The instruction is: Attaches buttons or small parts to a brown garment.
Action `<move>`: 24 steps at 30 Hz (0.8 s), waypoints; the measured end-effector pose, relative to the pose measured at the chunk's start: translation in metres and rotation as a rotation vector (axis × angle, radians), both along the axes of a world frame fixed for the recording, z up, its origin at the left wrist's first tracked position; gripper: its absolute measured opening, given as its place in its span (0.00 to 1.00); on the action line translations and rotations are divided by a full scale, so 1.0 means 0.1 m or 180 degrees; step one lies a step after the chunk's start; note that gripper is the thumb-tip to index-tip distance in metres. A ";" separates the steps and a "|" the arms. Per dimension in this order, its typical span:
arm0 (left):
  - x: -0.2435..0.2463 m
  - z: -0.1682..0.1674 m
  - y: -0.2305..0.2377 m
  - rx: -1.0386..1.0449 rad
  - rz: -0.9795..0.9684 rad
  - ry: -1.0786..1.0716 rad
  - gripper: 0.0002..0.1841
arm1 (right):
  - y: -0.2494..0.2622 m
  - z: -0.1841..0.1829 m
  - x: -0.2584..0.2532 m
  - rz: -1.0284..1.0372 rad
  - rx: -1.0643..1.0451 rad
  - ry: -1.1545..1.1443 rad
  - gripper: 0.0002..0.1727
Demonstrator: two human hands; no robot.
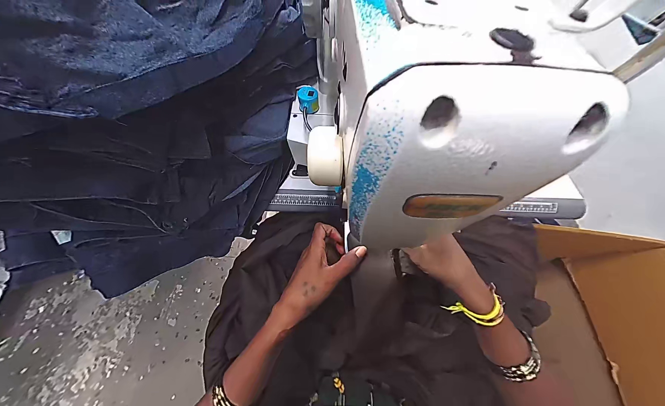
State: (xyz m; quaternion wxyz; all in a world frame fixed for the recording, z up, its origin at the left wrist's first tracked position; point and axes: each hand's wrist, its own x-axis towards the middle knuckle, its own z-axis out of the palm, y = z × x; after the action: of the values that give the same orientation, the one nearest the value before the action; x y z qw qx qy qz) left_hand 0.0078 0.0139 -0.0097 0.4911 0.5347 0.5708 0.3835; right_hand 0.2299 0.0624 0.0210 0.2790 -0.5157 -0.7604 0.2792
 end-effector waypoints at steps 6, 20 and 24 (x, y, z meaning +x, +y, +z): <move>-0.11 -0.10 -0.51 0.0404 -0.0970 -0.0366 0.28 | 0.27 0.02 0.48 -0.0938 0.0331 -0.0711 0.16; -0.10 -0.11 -0.57 0.0775 -0.1617 0.0609 0.23 | 0.91 -0.45 0.52 -0.0548 0.1437 -0.2015 0.19; -0.09 -0.28 -0.59 0.1015 -0.1294 0.1236 0.25 | 0.74 -0.51 0.64 -0.0629 0.2051 -0.0948 0.07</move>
State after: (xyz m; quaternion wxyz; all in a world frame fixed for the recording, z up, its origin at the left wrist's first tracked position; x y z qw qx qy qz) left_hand -0.0016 -0.0455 -0.0378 0.3496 0.7711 0.4681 0.2530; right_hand 0.2936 0.1363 -0.0302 0.3390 -0.5072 -0.7882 -0.0811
